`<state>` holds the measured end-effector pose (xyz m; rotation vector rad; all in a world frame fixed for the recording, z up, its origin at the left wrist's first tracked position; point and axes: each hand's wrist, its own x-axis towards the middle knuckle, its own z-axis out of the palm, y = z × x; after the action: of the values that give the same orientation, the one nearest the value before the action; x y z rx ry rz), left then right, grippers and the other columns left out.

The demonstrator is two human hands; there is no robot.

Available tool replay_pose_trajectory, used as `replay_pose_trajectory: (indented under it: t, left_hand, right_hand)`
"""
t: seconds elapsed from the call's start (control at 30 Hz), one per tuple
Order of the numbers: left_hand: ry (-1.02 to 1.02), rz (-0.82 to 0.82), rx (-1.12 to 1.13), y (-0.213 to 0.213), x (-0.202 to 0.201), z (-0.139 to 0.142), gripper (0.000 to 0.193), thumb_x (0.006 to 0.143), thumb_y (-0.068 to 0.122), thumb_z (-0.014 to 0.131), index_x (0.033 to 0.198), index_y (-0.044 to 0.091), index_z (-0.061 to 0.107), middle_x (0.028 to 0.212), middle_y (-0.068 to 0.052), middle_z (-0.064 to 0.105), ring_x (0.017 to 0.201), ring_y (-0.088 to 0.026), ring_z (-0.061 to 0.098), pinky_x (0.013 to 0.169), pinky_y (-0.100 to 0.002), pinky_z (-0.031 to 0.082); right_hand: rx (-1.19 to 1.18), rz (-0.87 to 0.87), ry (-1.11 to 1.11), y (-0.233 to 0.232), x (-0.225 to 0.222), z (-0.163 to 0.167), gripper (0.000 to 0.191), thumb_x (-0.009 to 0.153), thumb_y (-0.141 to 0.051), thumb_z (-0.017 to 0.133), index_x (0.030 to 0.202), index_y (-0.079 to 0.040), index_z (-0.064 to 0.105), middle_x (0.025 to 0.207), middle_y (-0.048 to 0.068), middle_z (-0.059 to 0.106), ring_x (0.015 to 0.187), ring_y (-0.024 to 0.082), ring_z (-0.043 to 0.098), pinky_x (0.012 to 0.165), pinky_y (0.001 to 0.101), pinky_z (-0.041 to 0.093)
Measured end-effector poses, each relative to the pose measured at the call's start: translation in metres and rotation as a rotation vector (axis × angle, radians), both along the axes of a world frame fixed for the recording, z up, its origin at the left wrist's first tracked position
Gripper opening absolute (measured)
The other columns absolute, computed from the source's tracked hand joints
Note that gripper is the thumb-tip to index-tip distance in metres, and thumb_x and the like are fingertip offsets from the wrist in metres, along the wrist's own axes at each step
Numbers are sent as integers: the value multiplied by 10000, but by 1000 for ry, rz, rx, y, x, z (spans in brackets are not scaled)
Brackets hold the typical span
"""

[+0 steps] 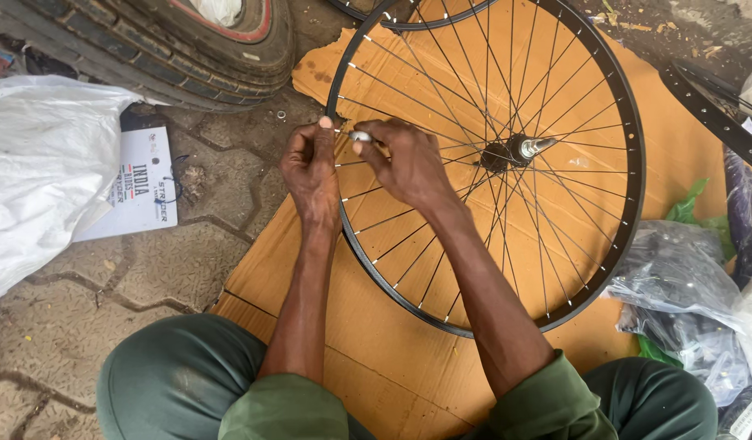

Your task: The person sits on the ground and uses a spoke wrench to tighten the nipples on a bicycle wheel rim. They rotate the wheel to access different spokes and continue tightening them one by one.

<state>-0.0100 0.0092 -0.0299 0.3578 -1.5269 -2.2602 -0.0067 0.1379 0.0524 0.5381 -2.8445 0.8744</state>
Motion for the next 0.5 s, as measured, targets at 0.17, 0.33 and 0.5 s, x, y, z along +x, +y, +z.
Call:
replay_pose_trajectory:
  t: [0.17, 0.33, 0.5]
  left_hand:
    - [45, -4, 27, 1, -2, -11, 221, 1001, 226, 706, 876, 44, 692, 798, 16, 638, 729, -65, 506, 645, -267, 421]
    - [21, -13, 103, -1, -4, -15, 255, 1015, 209, 717, 832, 47, 645, 753, 30, 554, 693, -66, 428, 613, -268, 348]
    - [44, 16, 38, -1, 0, -11, 228, 995, 223, 709, 843, 61, 660, 765, 48, 576, 723, -49, 473, 641, -256, 404]
  right_hand:
    - [-5, -216, -261, -13, -17, -4, 239, 1083, -321, 586, 1035, -96, 650, 837, 97, 749, 793, 283, 717, 741, 436, 488]
    - [-304, 73, -51, -10, -12, -5, 145, 853, -104, 778, 885, -71, 641, 901, 53, 759, 798, 237, 753, 689, 388, 558]
    - [-147, -51, -131, -14, -10, -7, 186, 875, -112, 756, 912, -51, 584, 803, 67, 741, 695, 241, 730, 617, 425, 511]
